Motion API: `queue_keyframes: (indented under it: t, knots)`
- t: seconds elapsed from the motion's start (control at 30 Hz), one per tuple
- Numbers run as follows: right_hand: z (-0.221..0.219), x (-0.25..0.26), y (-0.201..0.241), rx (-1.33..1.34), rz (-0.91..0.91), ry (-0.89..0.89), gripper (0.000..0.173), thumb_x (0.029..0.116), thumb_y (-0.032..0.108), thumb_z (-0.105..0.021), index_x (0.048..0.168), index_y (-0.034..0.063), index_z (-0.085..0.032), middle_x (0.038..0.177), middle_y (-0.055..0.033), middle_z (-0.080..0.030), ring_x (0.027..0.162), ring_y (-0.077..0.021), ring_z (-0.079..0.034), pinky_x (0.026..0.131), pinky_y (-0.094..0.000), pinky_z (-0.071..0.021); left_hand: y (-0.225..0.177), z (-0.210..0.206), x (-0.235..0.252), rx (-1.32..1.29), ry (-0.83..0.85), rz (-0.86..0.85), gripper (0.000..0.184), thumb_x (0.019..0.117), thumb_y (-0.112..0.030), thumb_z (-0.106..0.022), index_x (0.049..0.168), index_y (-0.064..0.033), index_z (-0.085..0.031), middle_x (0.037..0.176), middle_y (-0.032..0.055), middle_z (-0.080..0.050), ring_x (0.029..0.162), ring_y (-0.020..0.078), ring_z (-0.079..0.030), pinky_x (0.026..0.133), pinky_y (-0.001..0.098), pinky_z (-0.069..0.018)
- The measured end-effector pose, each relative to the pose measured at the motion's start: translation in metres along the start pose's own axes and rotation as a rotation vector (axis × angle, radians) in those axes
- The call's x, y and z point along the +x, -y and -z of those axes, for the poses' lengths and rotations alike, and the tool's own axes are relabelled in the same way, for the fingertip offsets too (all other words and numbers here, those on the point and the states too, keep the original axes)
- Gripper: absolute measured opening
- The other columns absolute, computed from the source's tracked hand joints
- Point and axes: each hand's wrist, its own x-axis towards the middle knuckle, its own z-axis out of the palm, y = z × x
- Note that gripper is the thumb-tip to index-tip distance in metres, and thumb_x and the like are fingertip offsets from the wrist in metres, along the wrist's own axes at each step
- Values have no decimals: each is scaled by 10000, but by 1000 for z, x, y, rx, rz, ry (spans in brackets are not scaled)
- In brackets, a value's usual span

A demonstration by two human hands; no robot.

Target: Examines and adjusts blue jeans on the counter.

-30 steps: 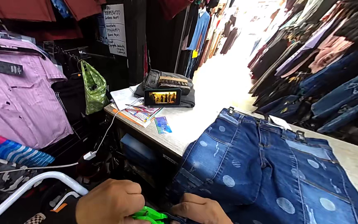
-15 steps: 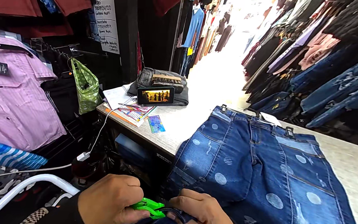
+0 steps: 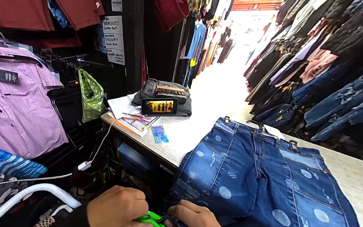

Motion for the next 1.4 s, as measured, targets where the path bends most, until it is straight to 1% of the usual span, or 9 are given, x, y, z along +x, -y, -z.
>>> queue_keyframes:
  t: [0.27, 0.47, 0.63, 0.87, 0.97, 1.07, 1.17, 1.27, 1.4]
  knots:
    - [-1, -5, -4, -27, 34, 1, 182, 964, 283, -686, 934, 117, -756, 796, -25, -710, 716, -95, -687, 623, -241, -559, -9, 4, 5, -11, 70, -47, 315, 921, -211, -690, 683, -31, -591, 627, 105, -555, 538, 240, -599, 460, 365, -485]
    - [-1, -12, -4, -51, 58, -38, 185, 953, 280, -696, 901, 112, -755, 760, -39, -698, 689, -105, -679, 606, -241, -547, -4, 11, -9, -6, -64, 23, 421, 973, -297, -629, 654, -37, -540, 592, 90, -502, 513, 210, -536, 452, 322, -444]
    - [-11, -10, 2, -8, 77, -31, 183, 953, 272, -692, 886, 112, -751, 752, -42, -699, 679, -121, -684, 595, -258, -549, -8, -1, -7, -49, 31, 16, 352, 928, -210, -687, 657, -18, -572, 616, 116, -553, 541, 244, -593, 471, 359, -483]
    - [-21, -6, 8, -11, 78, -42, 172, 946, 243, -675, 871, 104, -742, 743, -45, -695, 685, -131, -685, 606, -266, -553, -5, -21, -6, -60, 218, 101, 323, 975, -223, -647, 748, 7, -630, 713, 154, -617, 651, 299, -668, 556, 434, -549]
    - [-19, -5, 3, 12, 25, -41, 173, 953, 251, -686, 900, 100, -749, 781, -36, -708, 714, -106, -690, 634, -248, -568, -14, -22, -9, 111, 82, 197, 376, 995, -338, -617, 810, -10, -635, 741, 138, -619, 645, 289, -673, 523, 424, -551]
    - [-11, 1, -9, 110, 10, -42, 202, 983, 277, -675, 976, 89, -751, 874, -25, -727, 799, -86, -697, 717, -249, -591, -45, -10, -4, 370, -217, 235, 333, 993, -336, -618, 974, -12, -691, 827, 138, -685, 734, 288, -709, 610, 392, -586]
    - [-1, 12, -9, 225, -22, -45, 194, 990, 239, -662, 1011, 67, -749, 939, -32, -738, 872, -95, -702, 793, -268, -593, -68, -19, -11, 319, -386, 299, 234, 998, -206, -639, 877, -17, -708, 743, 122, -694, 691, 242, -701, 613, 333, -575]
    - [3, 20, -13, 333, -56, -52, 186, 994, 205, -643, 1031, 56, -749, 977, -27, -742, 912, -98, -701, 848, -290, -594, -67, -53, -13, 174, -292, 554, 292, 978, -253, -673, 1092, 8, -738, 1013, 178, -753, 946, 325, -747, 820, 469, -609]
    - [3, 22, -24, 497, -94, -19, 191, 1016, 160, -589, 1059, 35, -727, 993, -31, -723, 927, -101, -682, 866, -290, -576, -43, -88, -9, 207, -589, 621, 387, 910, -343, -747, 1130, -29, -696, 1093, 198, -704, 1026, 353, -698, 891, 490, -576]
